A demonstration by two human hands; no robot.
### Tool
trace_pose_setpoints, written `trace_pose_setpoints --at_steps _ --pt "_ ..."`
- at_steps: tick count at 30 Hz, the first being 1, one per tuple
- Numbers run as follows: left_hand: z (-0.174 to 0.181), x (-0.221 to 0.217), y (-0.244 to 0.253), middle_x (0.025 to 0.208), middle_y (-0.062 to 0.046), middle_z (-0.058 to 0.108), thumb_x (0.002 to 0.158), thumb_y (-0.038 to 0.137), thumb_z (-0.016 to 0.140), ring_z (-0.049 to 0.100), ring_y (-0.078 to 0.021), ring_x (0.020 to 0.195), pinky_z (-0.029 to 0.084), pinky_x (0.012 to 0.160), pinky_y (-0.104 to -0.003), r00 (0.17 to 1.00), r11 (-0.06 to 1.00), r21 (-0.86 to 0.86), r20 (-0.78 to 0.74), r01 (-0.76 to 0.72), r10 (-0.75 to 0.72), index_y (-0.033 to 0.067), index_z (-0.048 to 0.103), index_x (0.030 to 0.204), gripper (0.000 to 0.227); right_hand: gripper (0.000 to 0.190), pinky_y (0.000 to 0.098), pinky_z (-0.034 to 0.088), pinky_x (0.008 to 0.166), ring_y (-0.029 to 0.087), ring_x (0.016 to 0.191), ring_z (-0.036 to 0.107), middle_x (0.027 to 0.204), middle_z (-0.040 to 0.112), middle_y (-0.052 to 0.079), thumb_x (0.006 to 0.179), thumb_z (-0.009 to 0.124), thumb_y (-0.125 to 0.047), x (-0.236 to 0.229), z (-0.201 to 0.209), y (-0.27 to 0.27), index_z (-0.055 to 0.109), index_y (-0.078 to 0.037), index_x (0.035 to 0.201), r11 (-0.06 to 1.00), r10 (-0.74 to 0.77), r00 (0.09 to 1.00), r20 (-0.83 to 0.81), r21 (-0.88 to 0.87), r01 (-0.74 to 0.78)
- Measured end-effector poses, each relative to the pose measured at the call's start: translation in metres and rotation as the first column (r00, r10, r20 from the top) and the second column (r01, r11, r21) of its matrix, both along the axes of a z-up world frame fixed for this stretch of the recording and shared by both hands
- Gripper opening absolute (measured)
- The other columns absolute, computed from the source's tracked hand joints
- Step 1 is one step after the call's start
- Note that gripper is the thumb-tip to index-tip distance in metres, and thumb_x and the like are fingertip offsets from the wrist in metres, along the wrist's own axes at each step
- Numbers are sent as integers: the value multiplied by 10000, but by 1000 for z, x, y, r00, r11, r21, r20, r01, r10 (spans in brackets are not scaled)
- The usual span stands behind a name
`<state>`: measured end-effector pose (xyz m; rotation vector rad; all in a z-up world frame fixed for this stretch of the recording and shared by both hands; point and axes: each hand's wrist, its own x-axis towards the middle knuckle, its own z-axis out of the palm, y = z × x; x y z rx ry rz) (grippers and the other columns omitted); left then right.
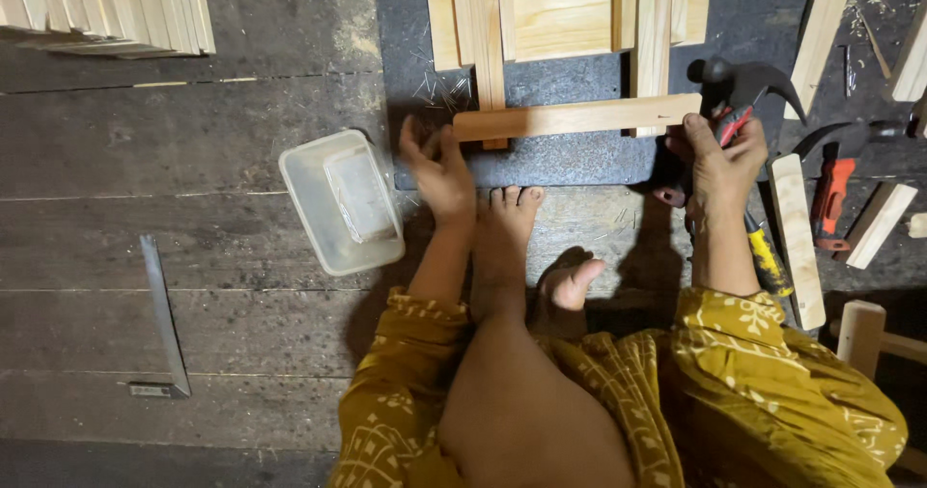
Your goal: The person assembles a wooden frame by hammering nails into wood pieces, using pliers to pull or position nails, and using a metal rod to adjust alignment on a dark workshop floor.
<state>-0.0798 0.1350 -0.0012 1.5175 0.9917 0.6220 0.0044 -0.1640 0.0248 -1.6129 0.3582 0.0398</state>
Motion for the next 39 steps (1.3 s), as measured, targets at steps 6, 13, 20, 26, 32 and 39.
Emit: trace_pose_setpoints --at_steps 6,13,20,26,32,39 --pt "-14 0 10 1138 -156 773 885 193 752 749 -202 1003 657 813 -311 991 943 -303 25 134 -132 -16 658 1285 461 282 365 732 738 214 767 730 911 618 78 954 802 -82 3 4 5 534 -98 1044 990 -45 996 -72 130 54" --pt "-31 2 6 995 -217 761 939 103 777 727 -190 886 664 708 -342 995 957 -272 39 99 -91 -64 682 1219 340 311 460 724 721 299 746 797 872 710 118 941 811 -51 5 -6 5 556 -35 1119 990 -105 994 -26 91 107" --pt "-35 -2 7 946 -141 745 935 153 792 716 -150 802 657 677 -291 993 954 -276 75 113 -96 -46 676 1217 364 317 474 718 736 324 771 799 897 714 128 958 798 -47 4 -10 4 539 -23 1139 993 -87 996 -12 84 87" --pt "-45 -4 7 966 -149 736 950 141 779 734 -190 878 675 726 -341 987 942 -313 138 120 -80 -55 664 1229 359 310 443 732 732 300 769 805 904 717 111 955 785 -44 5 -5 7 541 -28 1146 992 -96 995 -42 83 99" --pt "-44 -5 9 979 -193 736 946 137 787 745 -240 898 680 736 -397 984 940 -316 160 131 -83 -68 661 1224 368 313 435 737 736 298 772 806 891 712 103 954 788 -51 4 -2 10 540 -20 1143 991 -106 993 -46 83 109" --pt "-37 -3 7 948 -157 728 944 136 784 740 -213 876 678 722 -374 989 940 -319 126 119 -83 -58 669 1213 351 313 428 739 716 283 771 808 891 715 97 963 787 -60 4 3 11 543 -26 1156 993 -91 994 -55 73 95"
